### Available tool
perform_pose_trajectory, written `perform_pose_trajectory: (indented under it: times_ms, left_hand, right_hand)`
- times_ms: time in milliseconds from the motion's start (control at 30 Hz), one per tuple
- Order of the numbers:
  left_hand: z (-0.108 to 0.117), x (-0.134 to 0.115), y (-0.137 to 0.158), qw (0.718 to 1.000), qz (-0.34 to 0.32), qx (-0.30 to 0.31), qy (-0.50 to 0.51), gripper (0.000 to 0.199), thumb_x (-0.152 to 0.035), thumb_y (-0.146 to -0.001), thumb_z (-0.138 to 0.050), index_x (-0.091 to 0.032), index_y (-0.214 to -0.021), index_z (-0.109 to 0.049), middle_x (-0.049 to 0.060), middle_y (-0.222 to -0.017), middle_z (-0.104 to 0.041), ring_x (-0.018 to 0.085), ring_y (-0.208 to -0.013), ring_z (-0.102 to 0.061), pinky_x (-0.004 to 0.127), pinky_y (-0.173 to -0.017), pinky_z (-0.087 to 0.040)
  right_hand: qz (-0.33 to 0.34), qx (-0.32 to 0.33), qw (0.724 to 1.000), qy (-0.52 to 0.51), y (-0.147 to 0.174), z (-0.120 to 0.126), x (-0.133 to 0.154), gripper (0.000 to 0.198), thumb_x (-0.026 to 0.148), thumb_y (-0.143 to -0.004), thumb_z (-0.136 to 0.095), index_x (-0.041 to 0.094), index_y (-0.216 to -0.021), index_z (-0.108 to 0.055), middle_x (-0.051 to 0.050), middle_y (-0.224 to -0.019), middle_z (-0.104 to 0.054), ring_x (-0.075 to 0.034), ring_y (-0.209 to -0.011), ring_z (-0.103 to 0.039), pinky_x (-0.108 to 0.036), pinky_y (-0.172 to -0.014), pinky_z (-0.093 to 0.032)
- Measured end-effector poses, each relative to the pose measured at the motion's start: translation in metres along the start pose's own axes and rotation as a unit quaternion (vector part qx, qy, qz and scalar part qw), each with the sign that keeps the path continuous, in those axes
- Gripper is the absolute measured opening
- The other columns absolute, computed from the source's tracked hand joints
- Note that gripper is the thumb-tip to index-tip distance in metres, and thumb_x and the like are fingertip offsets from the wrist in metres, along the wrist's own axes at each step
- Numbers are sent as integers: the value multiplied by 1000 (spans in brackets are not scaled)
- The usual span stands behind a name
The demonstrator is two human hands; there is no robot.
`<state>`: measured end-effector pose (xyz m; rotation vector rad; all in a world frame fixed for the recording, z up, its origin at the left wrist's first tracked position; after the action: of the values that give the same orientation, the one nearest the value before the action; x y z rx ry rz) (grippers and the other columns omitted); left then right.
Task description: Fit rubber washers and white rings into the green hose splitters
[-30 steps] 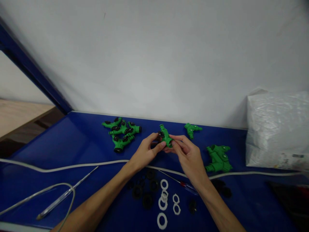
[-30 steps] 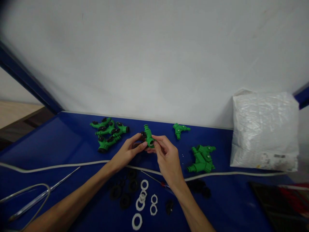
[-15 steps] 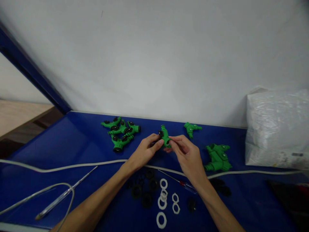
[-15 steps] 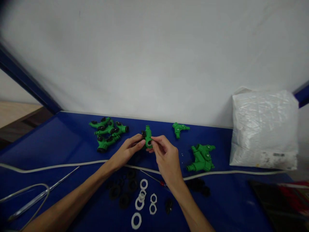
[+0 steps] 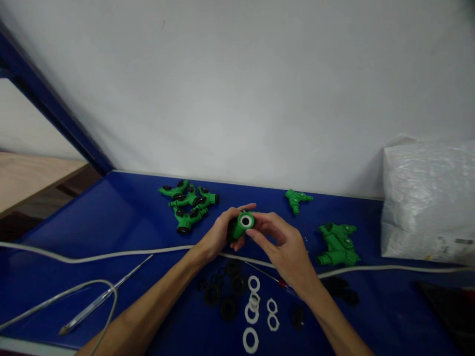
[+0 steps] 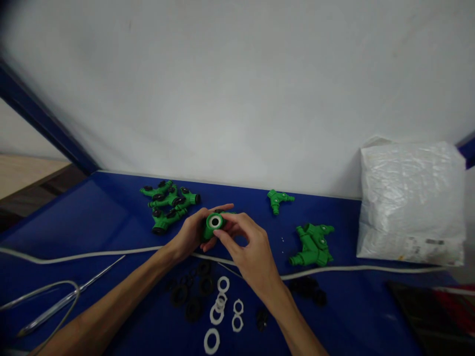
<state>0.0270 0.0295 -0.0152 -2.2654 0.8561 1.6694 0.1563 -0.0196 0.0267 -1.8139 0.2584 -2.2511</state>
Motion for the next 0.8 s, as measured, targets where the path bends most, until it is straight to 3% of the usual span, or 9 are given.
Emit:
perform_pose_trajectory:
  times_ms: [233, 400, 600, 800]
  left_hand:
    - [-8, -8, 4, 999, 26, 15, -46, 67, -55, -92, -36, -13, -141, -53, -1, -67, -59, 7, -39, -40, 20, -38, -25]
    - [-11, -13, 6, 992, 24, 0, -126, 64, -34, -85, -51, -14, -146, -48, -1, -69, -61, 6, -39, -42, 19, -39, -27]
    - [-9, -12, 8, 976, -25, -33, -212, 57, -39, -92, -48, -16, -144, -53, 2, -70, -66, 14, -51, -55, 24, -48, -41]
    - [-6, -15, 11, 965, -51, -60, -252, 51, -37, -92, -47, -21, -138, -59, 4, -79, -69, 16, -59, -57, 26, -57, -45]
  right_hand:
    - [-34, 2, 999, -11, -1, 0, 1, 20, 38, -95, -61, 22, -104, -70, 0, -80, -68, -16, -72, -64, -28, -70, -51]
    - [-57, -4, 998, -10, 0, 2, -1, 26, 42, -96, -59, 21, -104, -70, 0, -74, -66, -16, -68, -63, -28, -67, -51]
    - [-45, 0, 999, -3, -1, -1, -4, 28, 44, -94, -59, 21, -107, -70, -4, -86, -70, -19, -77, -66, -30, -71, -56]
    - [-4, 15, 999, 34, -1, -4, -27, 24, 37, -90, -66, 26, -111, -66, -3, -97, -64, -20, -85, -69, -31, -77, -59]
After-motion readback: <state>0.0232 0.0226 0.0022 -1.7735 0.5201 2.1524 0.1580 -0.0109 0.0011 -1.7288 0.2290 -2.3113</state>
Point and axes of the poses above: each hand's wrist, its own y-axis away from the middle knuckle, its own z-axis out of the back of the hand, x = y × z, the point moved 5 cm from there along -y, towards the middle knuckle
